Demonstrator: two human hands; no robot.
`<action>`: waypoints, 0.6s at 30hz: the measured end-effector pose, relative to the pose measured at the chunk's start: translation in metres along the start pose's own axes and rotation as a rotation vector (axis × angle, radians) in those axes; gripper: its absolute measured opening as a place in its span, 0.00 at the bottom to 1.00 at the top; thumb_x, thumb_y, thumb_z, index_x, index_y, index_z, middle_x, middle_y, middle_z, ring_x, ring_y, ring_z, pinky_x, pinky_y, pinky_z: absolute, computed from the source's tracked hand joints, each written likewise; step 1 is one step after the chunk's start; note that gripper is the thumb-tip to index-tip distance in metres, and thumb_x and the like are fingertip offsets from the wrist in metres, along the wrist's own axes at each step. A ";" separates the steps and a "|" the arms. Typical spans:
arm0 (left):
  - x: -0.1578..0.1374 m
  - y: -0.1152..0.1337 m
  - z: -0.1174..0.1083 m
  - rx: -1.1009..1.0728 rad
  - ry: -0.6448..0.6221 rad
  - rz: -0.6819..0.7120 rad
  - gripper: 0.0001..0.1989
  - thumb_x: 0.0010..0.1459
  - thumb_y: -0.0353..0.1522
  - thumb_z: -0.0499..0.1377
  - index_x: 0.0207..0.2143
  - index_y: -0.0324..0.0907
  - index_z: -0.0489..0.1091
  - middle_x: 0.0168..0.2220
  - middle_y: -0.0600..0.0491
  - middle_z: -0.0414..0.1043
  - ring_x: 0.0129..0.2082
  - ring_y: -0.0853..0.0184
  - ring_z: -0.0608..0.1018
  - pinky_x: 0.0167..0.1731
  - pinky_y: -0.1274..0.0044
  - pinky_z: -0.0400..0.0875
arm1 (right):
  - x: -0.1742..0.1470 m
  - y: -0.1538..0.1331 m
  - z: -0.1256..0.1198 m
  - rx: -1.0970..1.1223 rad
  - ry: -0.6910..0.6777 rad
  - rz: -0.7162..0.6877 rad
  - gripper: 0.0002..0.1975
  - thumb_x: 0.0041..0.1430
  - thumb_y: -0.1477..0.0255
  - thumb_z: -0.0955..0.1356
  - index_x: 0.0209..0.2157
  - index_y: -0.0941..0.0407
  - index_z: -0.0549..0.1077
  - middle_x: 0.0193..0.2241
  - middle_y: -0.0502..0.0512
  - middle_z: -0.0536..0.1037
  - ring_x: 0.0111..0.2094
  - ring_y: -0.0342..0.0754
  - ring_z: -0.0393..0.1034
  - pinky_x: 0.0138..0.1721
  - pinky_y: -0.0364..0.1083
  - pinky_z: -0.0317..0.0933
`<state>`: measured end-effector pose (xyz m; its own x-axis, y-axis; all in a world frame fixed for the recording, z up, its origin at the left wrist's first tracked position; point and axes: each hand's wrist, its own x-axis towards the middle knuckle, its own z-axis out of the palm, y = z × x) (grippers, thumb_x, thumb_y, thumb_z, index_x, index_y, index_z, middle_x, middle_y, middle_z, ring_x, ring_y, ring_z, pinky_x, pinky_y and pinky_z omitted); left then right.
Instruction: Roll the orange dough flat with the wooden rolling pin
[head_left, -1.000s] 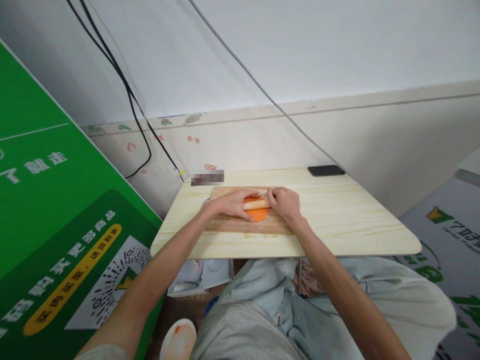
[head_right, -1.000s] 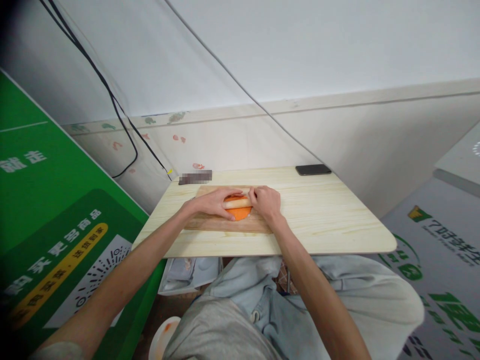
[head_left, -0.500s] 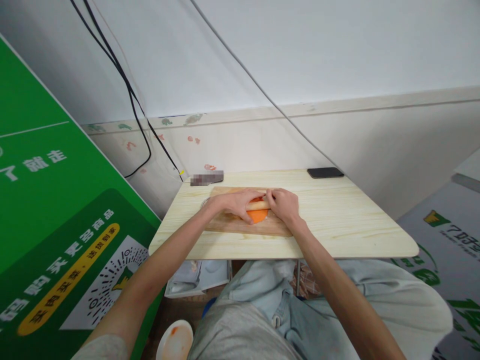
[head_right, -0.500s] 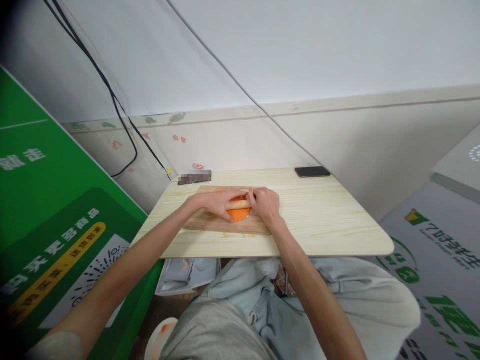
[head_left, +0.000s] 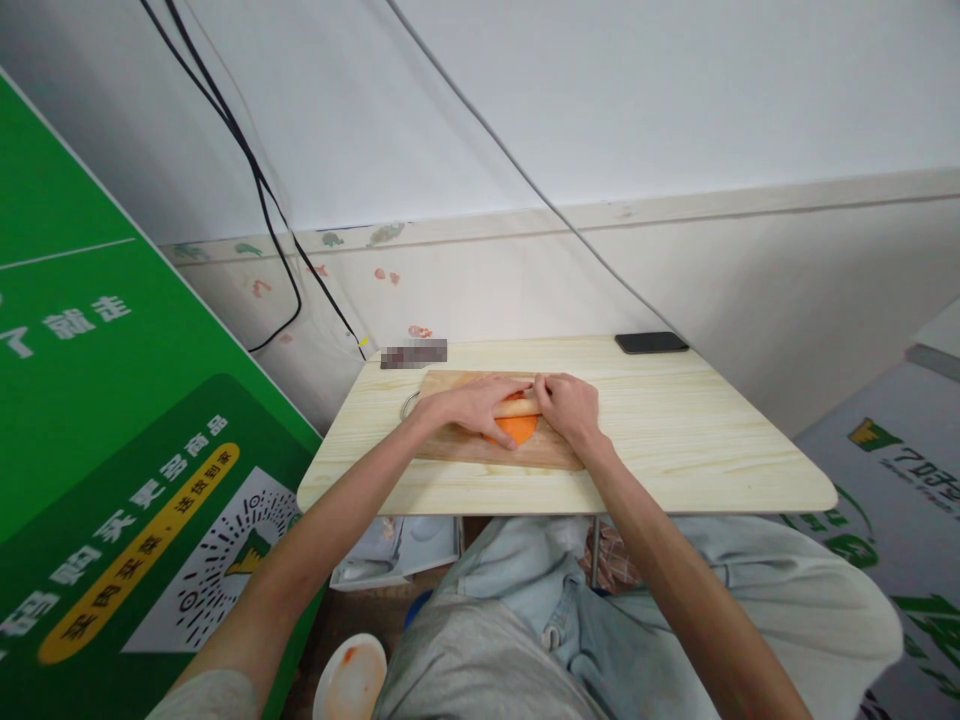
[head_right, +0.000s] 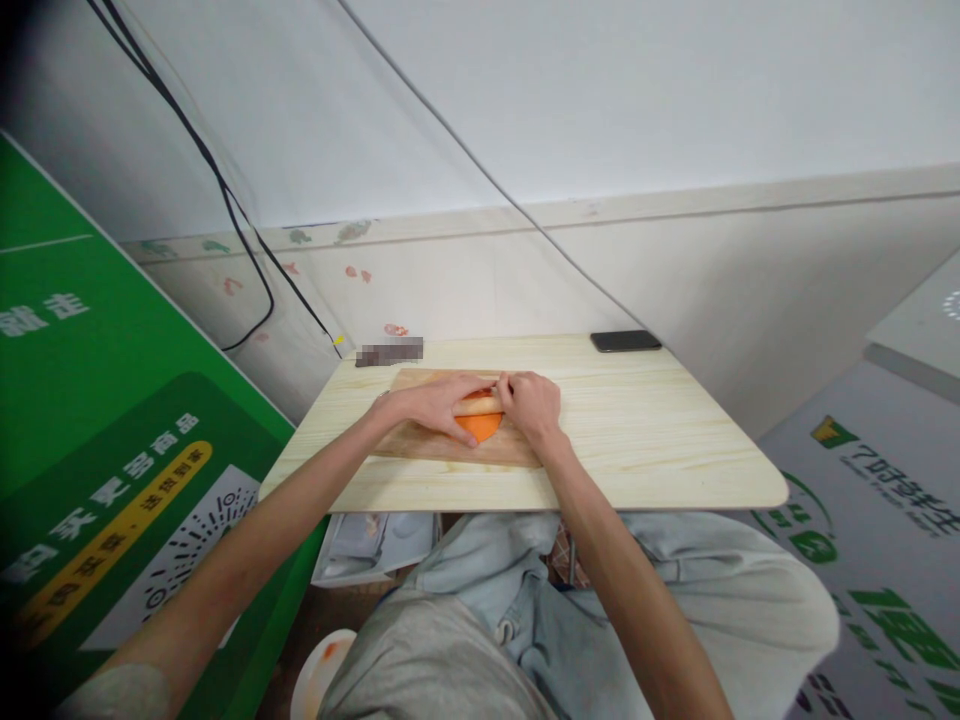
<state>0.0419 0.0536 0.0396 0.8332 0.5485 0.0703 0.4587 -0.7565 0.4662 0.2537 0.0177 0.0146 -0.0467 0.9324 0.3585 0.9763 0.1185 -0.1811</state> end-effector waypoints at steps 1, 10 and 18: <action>-0.001 0.000 -0.001 0.000 -0.008 0.004 0.53 0.44 0.48 0.78 0.70 0.46 0.65 0.71 0.42 0.67 0.70 0.45 0.69 0.72 0.55 0.58 | 0.000 0.000 0.000 -0.001 -0.001 0.003 0.29 0.79 0.62 0.57 0.39 0.56 0.87 0.43 0.63 0.88 0.41 0.51 0.81 0.38 0.45 0.61; -0.005 -0.001 -0.008 -0.017 -0.085 0.029 0.55 0.43 0.38 0.78 0.73 0.45 0.61 0.73 0.43 0.64 0.71 0.45 0.69 0.73 0.55 0.57 | -0.001 -0.001 -0.001 0.001 -0.002 0.008 0.28 0.79 0.63 0.58 0.39 0.56 0.87 0.43 0.62 0.88 0.41 0.51 0.81 0.37 0.45 0.59; -0.005 -0.005 -0.006 -0.050 -0.042 -0.009 0.45 0.44 0.41 0.77 0.65 0.44 0.70 0.65 0.45 0.73 0.64 0.46 0.76 0.68 0.58 0.65 | 0.000 0.000 0.001 0.008 -0.005 0.011 0.29 0.79 0.62 0.57 0.37 0.55 0.87 0.41 0.62 0.88 0.40 0.52 0.81 0.36 0.46 0.58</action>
<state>0.0336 0.0568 0.0426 0.8420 0.5386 0.0292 0.4507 -0.7322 0.5106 0.2537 0.0183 0.0138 -0.0372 0.9353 0.3519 0.9751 0.1110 -0.1919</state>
